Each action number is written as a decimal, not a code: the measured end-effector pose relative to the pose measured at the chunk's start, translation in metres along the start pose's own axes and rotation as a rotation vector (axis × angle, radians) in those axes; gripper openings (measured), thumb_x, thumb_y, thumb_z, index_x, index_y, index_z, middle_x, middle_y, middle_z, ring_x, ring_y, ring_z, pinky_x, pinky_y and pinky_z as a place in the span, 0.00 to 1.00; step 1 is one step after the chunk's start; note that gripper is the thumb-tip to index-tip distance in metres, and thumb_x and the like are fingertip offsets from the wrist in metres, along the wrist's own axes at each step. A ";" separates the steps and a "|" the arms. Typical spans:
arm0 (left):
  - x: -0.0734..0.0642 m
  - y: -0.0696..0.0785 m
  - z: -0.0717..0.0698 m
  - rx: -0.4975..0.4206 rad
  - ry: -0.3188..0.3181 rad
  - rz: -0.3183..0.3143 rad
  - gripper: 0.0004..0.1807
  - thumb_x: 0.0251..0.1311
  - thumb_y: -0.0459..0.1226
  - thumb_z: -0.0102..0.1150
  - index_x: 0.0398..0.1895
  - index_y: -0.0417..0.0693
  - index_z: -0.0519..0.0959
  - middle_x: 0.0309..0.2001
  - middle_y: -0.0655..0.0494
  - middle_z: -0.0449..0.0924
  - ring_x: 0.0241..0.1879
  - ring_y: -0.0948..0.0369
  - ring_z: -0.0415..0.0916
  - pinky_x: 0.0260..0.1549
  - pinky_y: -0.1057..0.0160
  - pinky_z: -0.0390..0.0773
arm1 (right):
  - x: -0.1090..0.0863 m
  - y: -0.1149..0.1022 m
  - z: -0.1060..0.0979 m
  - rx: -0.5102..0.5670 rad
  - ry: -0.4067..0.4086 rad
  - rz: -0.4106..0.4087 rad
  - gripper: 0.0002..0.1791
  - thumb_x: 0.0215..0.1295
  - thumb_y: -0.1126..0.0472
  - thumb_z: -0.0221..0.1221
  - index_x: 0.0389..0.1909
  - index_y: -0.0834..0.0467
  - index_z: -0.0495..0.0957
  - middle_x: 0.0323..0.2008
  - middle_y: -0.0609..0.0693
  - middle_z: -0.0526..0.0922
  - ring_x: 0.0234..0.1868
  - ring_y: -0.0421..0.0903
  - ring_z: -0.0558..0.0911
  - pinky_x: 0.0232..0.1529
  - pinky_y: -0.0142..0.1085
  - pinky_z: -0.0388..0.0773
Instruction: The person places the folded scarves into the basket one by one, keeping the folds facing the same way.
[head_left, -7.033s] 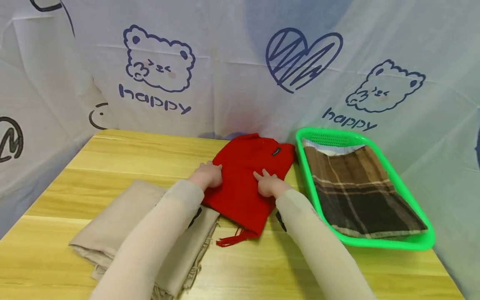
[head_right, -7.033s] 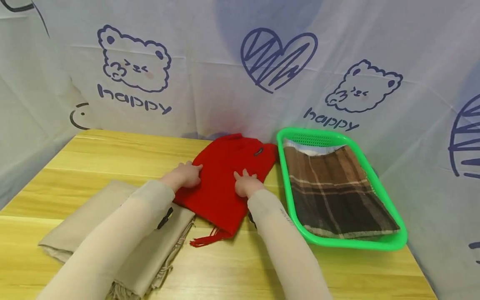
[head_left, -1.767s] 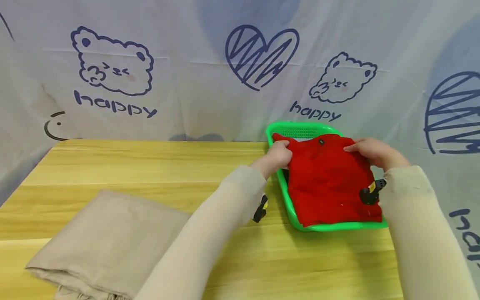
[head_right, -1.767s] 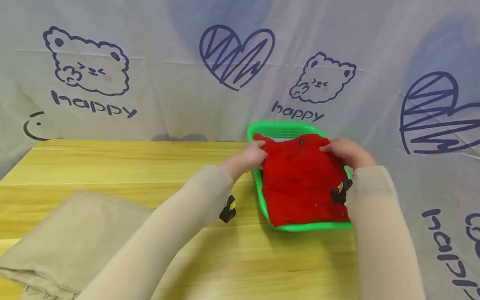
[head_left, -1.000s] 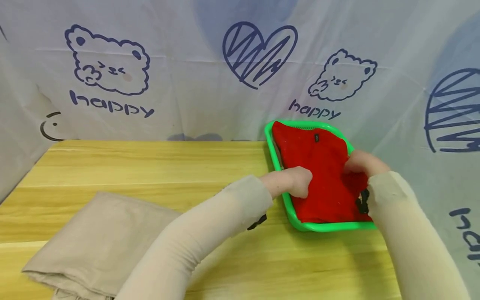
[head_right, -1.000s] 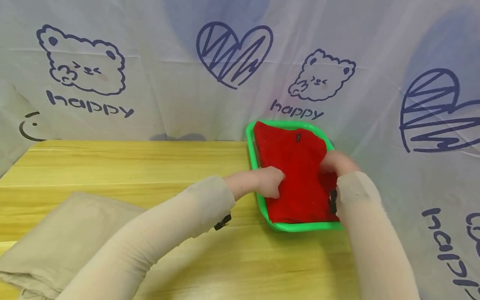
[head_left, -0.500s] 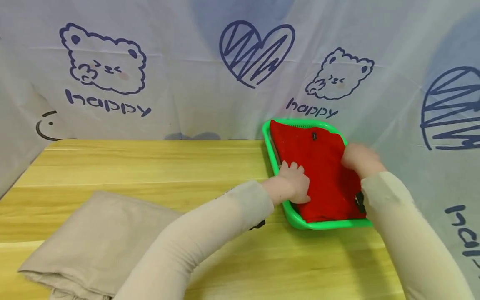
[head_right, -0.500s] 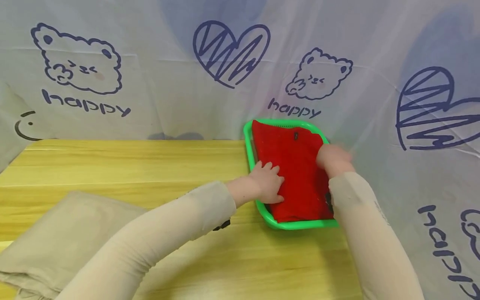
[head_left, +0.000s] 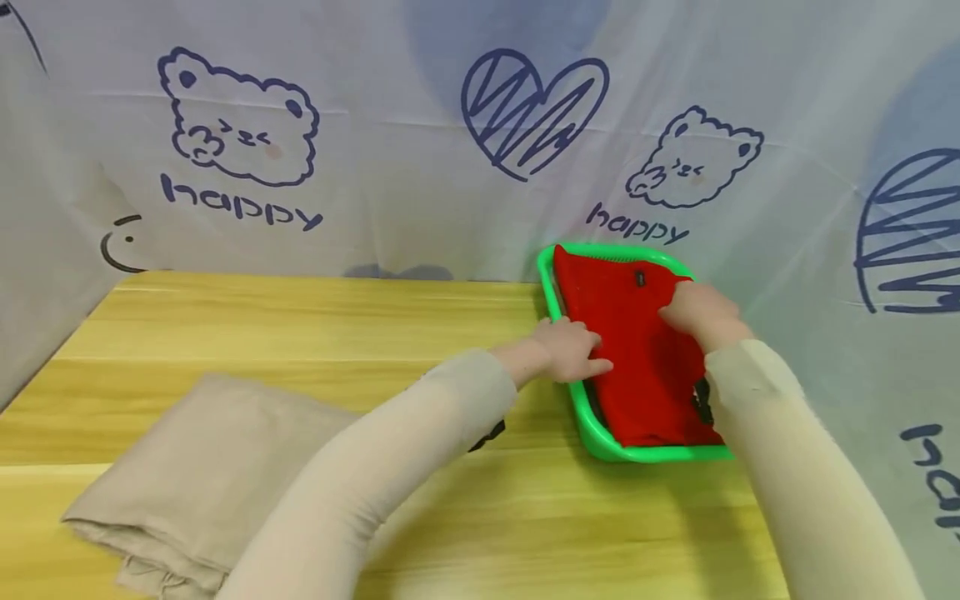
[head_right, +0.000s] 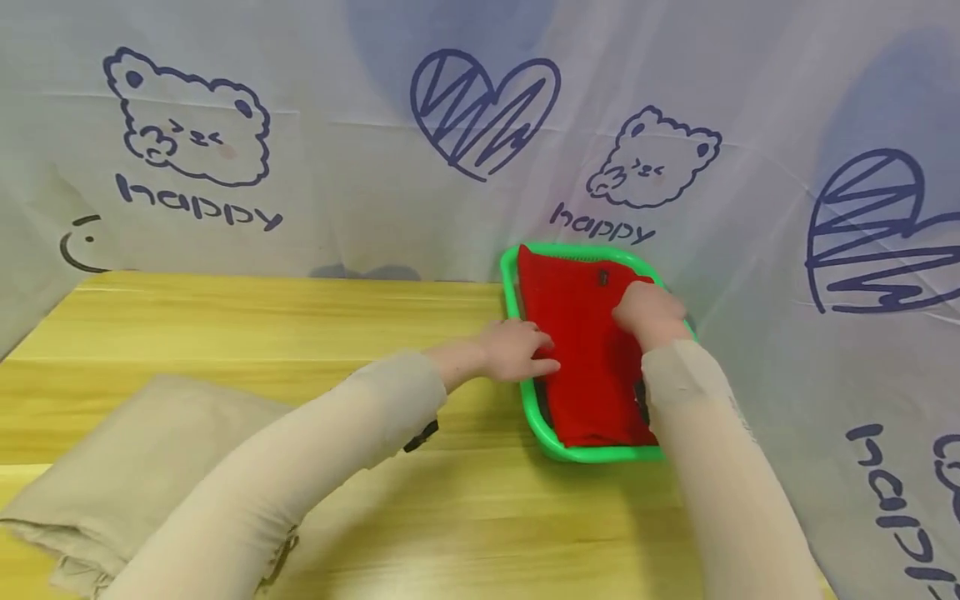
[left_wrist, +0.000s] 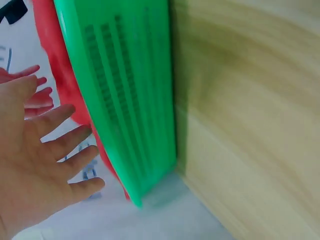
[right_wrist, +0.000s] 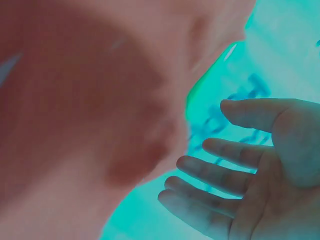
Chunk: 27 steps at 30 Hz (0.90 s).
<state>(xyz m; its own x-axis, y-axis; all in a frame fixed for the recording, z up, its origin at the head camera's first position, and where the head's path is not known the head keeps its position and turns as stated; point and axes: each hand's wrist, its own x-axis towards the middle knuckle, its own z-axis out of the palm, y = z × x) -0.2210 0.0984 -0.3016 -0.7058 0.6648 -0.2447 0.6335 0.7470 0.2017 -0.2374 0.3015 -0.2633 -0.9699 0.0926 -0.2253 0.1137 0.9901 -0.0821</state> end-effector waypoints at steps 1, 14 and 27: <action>-0.004 -0.008 -0.003 -0.008 0.021 -0.002 0.28 0.69 0.56 0.36 0.66 0.54 0.66 0.65 0.56 0.66 0.64 0.54 0.61 0.64 0.52 0.60 | 0.001 -0.008 -0.001 -0.002 0.012 -0.009 0.11 0.62 0.58 0.45 0.31 0.64 0.66 0.25 0.56 0.66 0.34 0.57 0.71 0.30 0.44 0.68; -0.091 -0.129 -0.027 -0.089 0.086 -0.236 0.28 0.70 0.53 0.38 0.67 0.48 0.64 0.68 0.46 0.61 0.69 0.46 0.54 0.66 0.43 0.54 | 0.005 -0.125 -0.004 0.028 0.049 -0.148 0.14 0.65 0.53 0.51 0.29 0.60 0.69 0.25 0.54 0.67 0.32 0.52 0.70 0.34 0.40 0.66; -0.200 -0.209 0.001 -0.073 -0.199 -0.295 0.17 0.59 0.44 0.58 0.38 0.37 0.76 0.38 0.48 0.79 0.40 0.54 0.76 0.42 0.57 0.76 | 0.001 -0.190 0.007 -0.005 -0.038 -0.236 0.25 0.67 0.53 0.48 0.59 0.65 0.67 0.59 0.63 0.72 0.50 0.58 0.76 0.39 0.44 0.75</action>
<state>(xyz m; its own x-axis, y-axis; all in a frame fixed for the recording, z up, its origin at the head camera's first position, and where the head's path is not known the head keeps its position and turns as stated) -0.2116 -0.1907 -0.2952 -0.7749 0.4102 -0.4810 0.3824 0.9100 0.1601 -0.2582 0.1130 -0.2543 -0.9607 -0.1450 -0.2367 -0.1159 0.9844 -0.1324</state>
